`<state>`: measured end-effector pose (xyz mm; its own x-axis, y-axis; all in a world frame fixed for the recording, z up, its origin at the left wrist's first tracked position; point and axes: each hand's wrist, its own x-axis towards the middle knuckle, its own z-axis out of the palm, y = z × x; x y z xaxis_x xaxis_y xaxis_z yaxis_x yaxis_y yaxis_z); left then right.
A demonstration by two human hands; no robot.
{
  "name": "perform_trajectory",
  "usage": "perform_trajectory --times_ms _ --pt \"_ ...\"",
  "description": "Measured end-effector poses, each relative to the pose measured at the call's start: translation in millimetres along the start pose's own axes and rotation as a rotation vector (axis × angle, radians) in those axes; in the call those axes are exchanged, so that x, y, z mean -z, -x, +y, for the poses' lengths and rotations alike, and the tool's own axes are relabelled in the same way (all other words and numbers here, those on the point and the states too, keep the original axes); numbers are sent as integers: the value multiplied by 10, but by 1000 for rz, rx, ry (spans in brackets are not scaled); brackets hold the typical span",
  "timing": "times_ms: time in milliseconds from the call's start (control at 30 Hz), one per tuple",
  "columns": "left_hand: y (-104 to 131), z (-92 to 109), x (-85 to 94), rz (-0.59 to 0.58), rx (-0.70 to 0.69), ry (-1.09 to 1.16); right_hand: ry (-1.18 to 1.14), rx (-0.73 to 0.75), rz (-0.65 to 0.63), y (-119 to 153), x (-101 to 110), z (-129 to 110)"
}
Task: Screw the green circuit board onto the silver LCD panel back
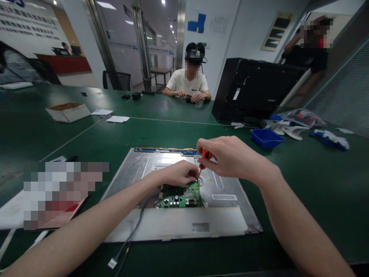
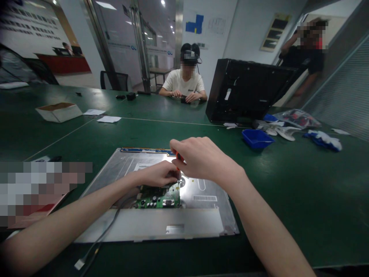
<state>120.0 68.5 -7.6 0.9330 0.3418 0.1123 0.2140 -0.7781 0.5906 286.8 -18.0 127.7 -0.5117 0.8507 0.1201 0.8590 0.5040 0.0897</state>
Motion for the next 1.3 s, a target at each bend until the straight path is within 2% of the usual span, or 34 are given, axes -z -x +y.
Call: perform_trajectory --times_ms 133,367,700,1000,1300 --pt "3 0 3 -2 -1 38 38 -13 -3 -6 -11 15" --pt "-2 2 -5 5 25 78 -77 36 -11 46 31 13" --pt "-11 24 -1 -1 60 70 14 -21 -25 20 7 20" --pt "-15 24 6 -6 58 84 -57 25 -31 54 46 14" --pt "-12 13 10 -12 47 62 5 -29 -28 25 8 29"
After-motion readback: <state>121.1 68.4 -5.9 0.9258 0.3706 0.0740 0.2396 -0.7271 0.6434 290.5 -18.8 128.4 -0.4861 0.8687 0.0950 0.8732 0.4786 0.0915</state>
